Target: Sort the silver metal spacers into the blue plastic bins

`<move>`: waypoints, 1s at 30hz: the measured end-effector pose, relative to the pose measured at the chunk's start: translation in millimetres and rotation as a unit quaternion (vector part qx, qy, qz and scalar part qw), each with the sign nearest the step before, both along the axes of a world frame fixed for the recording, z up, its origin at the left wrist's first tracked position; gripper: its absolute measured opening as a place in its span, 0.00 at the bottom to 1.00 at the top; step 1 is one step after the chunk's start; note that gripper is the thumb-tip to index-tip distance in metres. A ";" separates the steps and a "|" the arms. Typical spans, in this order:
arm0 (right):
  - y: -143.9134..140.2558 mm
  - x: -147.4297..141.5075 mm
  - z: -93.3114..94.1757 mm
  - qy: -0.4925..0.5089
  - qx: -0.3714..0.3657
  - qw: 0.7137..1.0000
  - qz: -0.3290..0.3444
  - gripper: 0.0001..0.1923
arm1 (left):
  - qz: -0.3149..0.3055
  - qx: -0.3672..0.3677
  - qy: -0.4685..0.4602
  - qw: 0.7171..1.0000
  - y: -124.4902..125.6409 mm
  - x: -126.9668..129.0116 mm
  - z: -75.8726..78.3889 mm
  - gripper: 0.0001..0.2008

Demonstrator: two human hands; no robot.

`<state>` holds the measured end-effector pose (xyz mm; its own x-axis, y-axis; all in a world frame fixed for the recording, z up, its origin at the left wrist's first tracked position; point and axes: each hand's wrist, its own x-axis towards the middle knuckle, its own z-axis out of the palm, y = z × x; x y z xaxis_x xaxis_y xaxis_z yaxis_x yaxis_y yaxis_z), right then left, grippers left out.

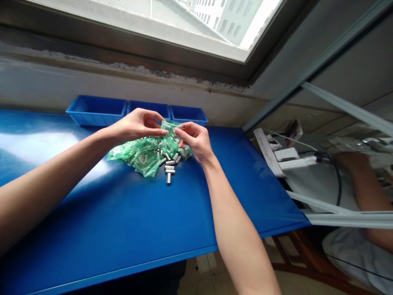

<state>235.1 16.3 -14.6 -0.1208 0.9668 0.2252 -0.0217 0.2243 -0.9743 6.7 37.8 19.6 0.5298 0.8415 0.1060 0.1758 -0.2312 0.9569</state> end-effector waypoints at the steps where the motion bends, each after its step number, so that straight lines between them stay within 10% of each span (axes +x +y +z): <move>1: 0.0 0.7 -0.6 -0.008 -0.006 1.000 0.005 0.23 | 0.007 -0.004 -0.001 1.000 0.4 -1.2 -0.5 0.29; 10: 0.8 7.4 -0.9 -0.004 -0.046 0.999 0.007 0.19 | 0.058 0.014 0.040 0.997 1.9 0.6 -6.3 0.29; 23: 21.7 3.3 -6.6 0.157 -0.072 0.977 -0.125 0.26 | 0.086 0.291 0.288 0.908 14.5 -15.7 -14.3 0.14; 30: 15.2 18.9 -2.5 -0.194 0.014 0.968 -0.160 0.21 | 0.041 0.276 0.330 0.902 10.5 -14.9 -6.6 0.19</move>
<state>253.9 31.5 -17.1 0.1027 0.9627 0.2504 0.4205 0.1861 -0.8880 -8.2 48.3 13.0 0.5689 0.7966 0.2044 0.7034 -0.6001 0.3810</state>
